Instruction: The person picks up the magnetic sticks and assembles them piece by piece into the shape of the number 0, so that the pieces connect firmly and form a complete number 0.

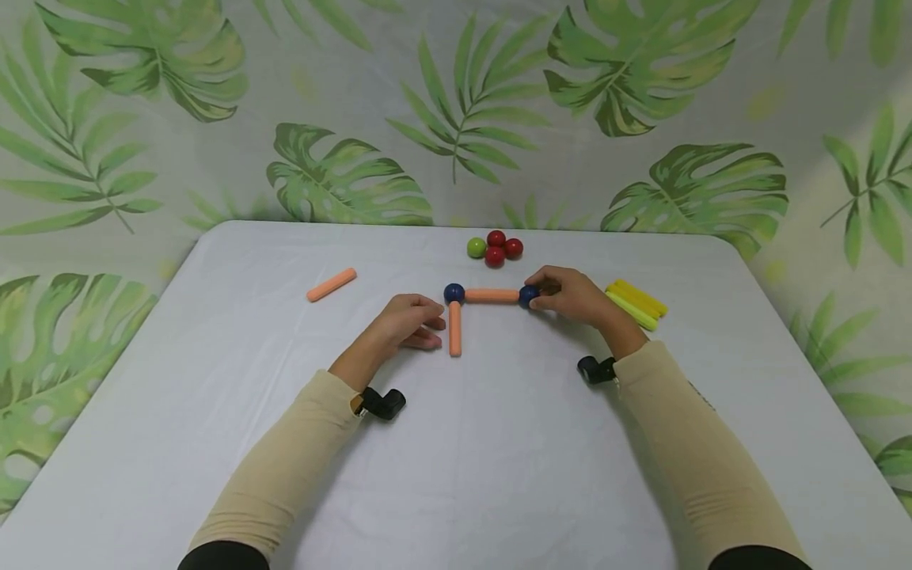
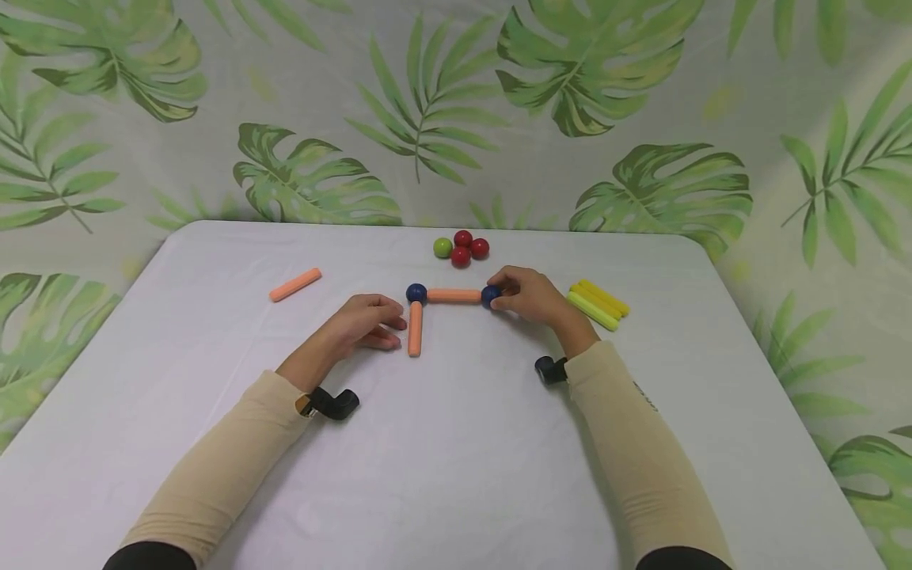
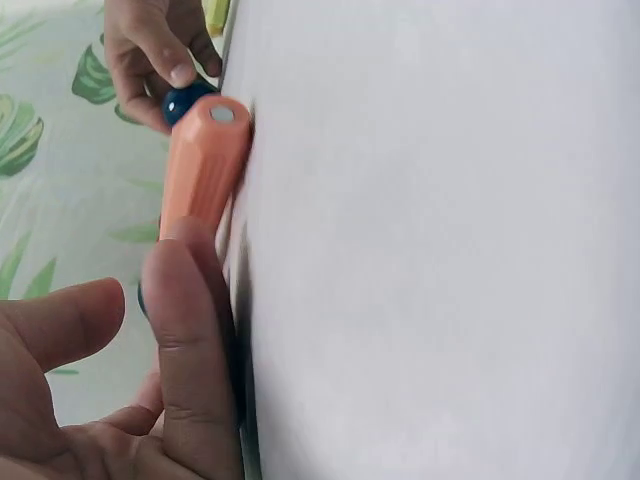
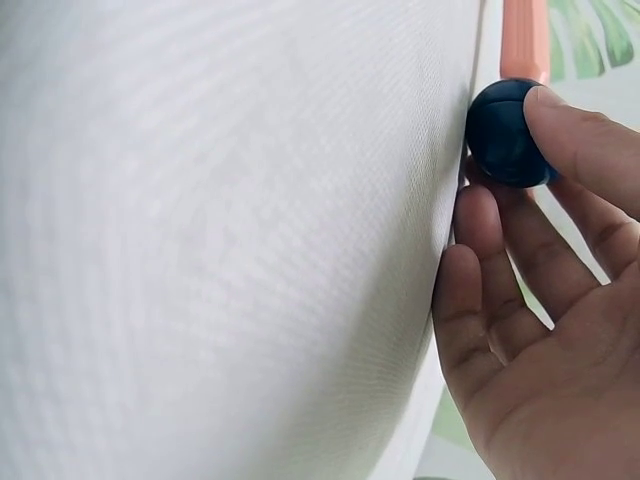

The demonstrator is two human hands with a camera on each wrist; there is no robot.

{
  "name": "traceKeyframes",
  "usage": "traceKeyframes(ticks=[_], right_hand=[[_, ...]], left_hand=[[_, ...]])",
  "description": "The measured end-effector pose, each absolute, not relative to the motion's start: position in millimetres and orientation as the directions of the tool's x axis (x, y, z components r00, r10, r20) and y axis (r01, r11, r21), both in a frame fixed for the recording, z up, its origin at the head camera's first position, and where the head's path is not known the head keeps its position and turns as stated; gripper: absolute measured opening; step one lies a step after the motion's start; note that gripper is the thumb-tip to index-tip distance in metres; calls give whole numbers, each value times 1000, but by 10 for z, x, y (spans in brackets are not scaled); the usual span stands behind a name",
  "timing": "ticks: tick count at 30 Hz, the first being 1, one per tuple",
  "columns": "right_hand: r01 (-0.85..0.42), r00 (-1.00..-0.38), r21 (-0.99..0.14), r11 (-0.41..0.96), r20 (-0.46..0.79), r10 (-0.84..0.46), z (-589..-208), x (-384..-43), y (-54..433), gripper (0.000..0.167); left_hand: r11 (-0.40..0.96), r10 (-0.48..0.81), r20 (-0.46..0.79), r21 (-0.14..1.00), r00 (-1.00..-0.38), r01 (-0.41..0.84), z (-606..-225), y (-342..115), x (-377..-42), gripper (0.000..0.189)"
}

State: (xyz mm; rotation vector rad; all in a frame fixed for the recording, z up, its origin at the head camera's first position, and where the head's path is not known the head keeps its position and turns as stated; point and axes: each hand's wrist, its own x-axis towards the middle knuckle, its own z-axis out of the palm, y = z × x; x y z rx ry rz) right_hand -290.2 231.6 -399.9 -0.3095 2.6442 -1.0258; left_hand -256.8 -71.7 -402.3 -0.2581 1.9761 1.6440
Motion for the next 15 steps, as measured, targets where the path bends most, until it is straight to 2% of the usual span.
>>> traceKeyframes(ticks=[5,15], right_hand=[[-91,-937,-677,730,-190,-293,-3998,-2911,2312,34],[-93,-935,-688,720,-188,-300,-4009,-2895,2305,33]], left_hand=[[253,142,-494,856,-858,-451,-4031,-791,-2608,29],[308,127,-445,867,-887,-391,-4037,-859,-2713,23]])
